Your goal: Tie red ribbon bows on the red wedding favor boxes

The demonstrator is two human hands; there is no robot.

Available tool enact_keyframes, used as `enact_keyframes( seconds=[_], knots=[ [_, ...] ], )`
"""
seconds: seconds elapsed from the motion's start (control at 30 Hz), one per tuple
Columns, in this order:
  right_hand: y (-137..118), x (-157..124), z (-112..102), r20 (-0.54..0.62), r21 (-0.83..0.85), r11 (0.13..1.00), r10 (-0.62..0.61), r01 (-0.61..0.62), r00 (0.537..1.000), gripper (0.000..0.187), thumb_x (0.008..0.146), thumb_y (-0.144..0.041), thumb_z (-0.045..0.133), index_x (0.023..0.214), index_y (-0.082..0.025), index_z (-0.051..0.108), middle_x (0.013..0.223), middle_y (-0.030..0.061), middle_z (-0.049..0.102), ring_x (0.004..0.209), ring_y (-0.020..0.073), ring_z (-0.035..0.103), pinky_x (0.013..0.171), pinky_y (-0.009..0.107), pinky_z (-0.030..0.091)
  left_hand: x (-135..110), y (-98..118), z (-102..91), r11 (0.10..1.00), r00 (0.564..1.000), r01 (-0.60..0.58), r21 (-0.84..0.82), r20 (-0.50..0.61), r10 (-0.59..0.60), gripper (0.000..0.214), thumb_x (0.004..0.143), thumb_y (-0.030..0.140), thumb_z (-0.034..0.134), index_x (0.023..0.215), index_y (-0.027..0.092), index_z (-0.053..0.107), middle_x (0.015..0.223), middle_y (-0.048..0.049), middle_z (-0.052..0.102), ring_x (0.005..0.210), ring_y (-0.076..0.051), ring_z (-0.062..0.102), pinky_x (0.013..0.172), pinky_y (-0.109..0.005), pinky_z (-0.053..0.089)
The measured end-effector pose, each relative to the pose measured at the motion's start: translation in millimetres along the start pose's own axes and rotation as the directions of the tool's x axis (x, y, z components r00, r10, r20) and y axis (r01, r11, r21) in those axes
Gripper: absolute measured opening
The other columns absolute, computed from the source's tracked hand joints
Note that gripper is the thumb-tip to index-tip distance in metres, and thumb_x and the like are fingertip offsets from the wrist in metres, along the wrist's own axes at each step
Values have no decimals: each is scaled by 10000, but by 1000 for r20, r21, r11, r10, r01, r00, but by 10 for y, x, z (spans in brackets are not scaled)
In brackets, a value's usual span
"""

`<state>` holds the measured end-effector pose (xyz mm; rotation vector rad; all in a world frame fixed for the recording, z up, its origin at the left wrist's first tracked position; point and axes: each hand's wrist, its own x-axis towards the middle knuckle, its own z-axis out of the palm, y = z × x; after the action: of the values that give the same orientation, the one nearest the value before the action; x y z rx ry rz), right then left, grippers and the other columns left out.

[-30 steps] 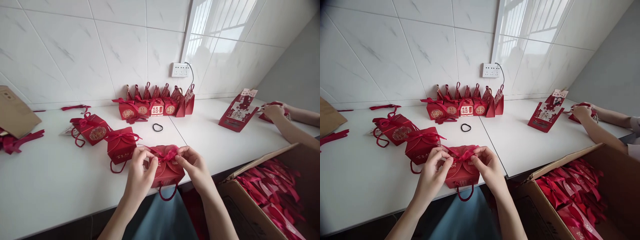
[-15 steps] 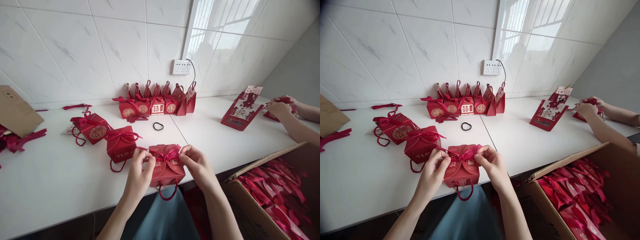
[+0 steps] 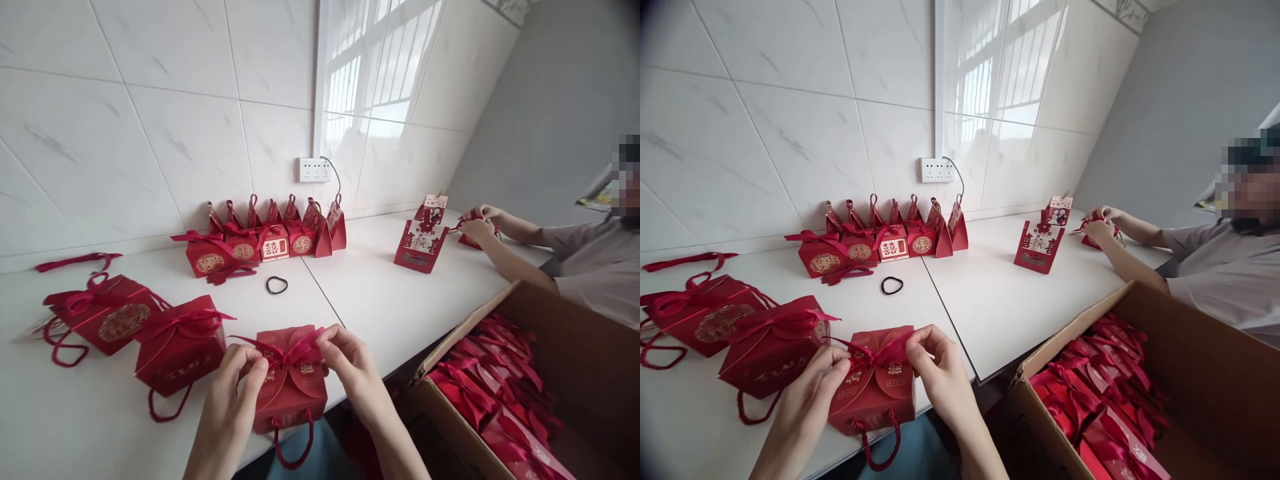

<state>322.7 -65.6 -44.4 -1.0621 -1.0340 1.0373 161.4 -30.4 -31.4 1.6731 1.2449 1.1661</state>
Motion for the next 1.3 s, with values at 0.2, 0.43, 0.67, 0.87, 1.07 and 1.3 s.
enact_keyframes(
  seconds=[0.2, 0.43, 0.67, 0.87, 1.07, 1.3],
  knots=[
    [51, -2, -10, -49, 2, 1000, -4, 4, 999, 318, 795, -458, 632, 727, -182, 491, 685, -17, 510, 612, 104, 449, 571, 227, 371, 27, -18, 3, 995, 988, 100, -32, 125, -95, 352, 793, 495, 535, 629, 195, 450, 575, 34, 388, 542, -117, 385, 499, -215, 332],
    [67, -32, -37, -35, 149, 987, 66, -60, 997, 268, 767, -384, 692, 767, -195, 502, 690, -31, 508, 596, 94, 445, 548, 216, 351, -20, -55, -52, 961, 964, 208, -181, 207, -169, 338, 822, 460, 524, 641, 193, 424, 561, 55, 312, 514, -90, 294, 481, -207, 257],
    [74, -16, -57, -44, 205, 970, 143, -132, 989, 357, 681, -425, 745, 730, -202, 471, 677, -25, 510, 575, 108, 463, 534, 242, 360, -31, -47, -46, 986, 981, 127, -111, 164, -107, 313, 827, 402, 482, 614, 194, 387, 556, 53, 309, 497, -87, 292, 461, -206, 277],
    [18, -61, -149, -143, -216, 976, -40, 9, 989, 289, 770, -476, 641, 821, -209, 545, 708, -4, 513, 644, 145, 491, 597, 286, 410, -56, -51, -53, 984, 977, 124, -127, 192, -98, 301, 825, 381, 488, 615, 199, 374, 565, 55, 351, 501, -88, 335, 475, -202, 307],
    [-273, -68, 27, 175, -729, 577, -363, 368, 915, 125, 829, -339, 616, 905, -256, 672, 1041, 73, 520, 1010, 244, 524, 852, 420, 447, -52, -34, -58, 983, 975, 118, -140, 206, -87, 312, 817, 401, 521, 621, 195, 392, 602, 46, 414, 556, -100, 417, 511, -205, 338],
    [-269, 33, 114, 282, -758, 557, -190, 339, 941, 70, 847, -254, 589, 851, -219, 649, 999, 58, 554, 954, 218, 567, 870, 425, 463, -69, -64, -56, 975, 969, 132, -180, 233, -88, 290, 827, 393, 493, 638, 199, 389, 627, 39, 398, 554, -105, 390, 498, -219, 318]
  ],
)
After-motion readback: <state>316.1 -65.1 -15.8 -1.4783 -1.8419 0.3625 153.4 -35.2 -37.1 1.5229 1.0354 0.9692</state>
